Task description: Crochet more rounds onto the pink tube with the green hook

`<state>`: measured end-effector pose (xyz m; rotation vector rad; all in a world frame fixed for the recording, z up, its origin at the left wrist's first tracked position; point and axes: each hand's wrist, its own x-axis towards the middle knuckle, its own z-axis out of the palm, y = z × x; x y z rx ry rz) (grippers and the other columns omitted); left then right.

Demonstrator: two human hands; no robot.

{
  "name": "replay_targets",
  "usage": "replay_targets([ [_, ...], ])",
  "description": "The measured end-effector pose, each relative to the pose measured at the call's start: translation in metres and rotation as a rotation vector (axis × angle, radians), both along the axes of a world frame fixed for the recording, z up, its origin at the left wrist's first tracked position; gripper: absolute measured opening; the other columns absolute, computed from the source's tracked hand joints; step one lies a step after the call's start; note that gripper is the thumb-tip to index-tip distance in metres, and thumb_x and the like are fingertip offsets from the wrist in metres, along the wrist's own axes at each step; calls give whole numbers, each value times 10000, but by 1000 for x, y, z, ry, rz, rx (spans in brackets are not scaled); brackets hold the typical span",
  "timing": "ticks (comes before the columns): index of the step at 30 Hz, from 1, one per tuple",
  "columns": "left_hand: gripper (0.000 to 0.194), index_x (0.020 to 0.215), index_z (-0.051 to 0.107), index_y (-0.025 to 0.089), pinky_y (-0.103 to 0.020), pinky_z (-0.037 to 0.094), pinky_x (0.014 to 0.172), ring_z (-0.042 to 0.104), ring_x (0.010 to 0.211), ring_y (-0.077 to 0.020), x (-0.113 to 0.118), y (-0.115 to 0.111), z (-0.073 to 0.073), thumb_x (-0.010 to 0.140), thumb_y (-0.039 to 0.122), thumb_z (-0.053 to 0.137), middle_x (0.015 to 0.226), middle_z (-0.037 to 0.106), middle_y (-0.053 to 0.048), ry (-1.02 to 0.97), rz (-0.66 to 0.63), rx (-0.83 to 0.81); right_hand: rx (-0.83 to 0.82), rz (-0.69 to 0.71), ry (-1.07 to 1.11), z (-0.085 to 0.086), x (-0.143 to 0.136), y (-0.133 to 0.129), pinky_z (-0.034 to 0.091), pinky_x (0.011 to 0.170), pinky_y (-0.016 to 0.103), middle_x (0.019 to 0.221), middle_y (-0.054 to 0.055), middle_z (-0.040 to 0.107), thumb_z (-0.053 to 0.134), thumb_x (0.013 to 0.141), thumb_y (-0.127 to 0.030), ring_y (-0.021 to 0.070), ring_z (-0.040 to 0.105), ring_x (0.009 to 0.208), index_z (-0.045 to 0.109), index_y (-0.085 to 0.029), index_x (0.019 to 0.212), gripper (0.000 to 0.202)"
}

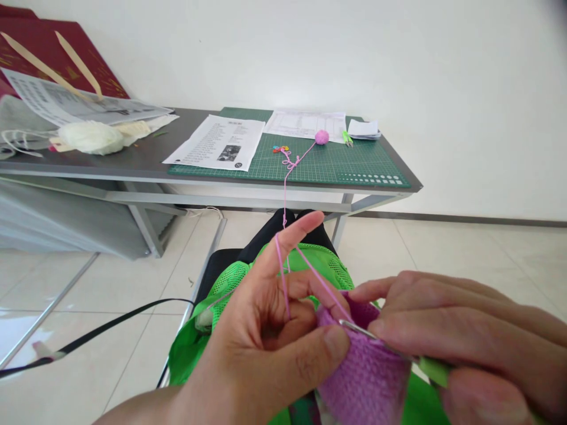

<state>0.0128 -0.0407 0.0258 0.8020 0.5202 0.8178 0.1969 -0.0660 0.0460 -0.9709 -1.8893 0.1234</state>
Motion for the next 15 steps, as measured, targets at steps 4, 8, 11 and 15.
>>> replay_targets([
  [4, 664, 1429, 503, 507, -206, 258, 512, 223, 509, -40, 0, 0, 0, 902, 180, 741, 812, 621, 53, 23, -41, -13, -13, 139, -228, 12, 22, 4, 596, 862, 129, 872, -46, 751, 470, 1056, -317, 79, 744, 864, 678, -218, 942, 257],
  [8, 646, 1422, 512, 506, -203, 252, 504, 209, 492, -42, 1, -1, -1, 907, 191, 739, 682, 470, 86, 17, -82, -20, -53, 210, -327, 18, 34, -1, 614, 857, 137, 886, -83, 765, 453, 1059, -359, 78, 748, 835, 683, -255, 1005, 258],
  [11, 635, 1411, 522, 508, -182, 214, 468, 204, 479, -30, 2, -1, -1, 912, 169, 723, 730, 525, 77, 6, -94, 7, -169, 145, -389, 24, 34, -8, 606, 910, 136, 902, -110, 771, 441, 1060, -345, 74, 747, 880, 680, -283, 1041, 247],
  [15, 640, 1402, 519, 525, -172, 202, 440, 210, 463, -16, 3, -2, 1, 920, 146, 702, 824, 610, 54, 22, -82, 38, -42, 85, -438, 22, 31, -10, 606, 878, 115, 875, -111, 778, 529, 1027, -297, 82, 754, 831, 716, -276, 979, 194],
])
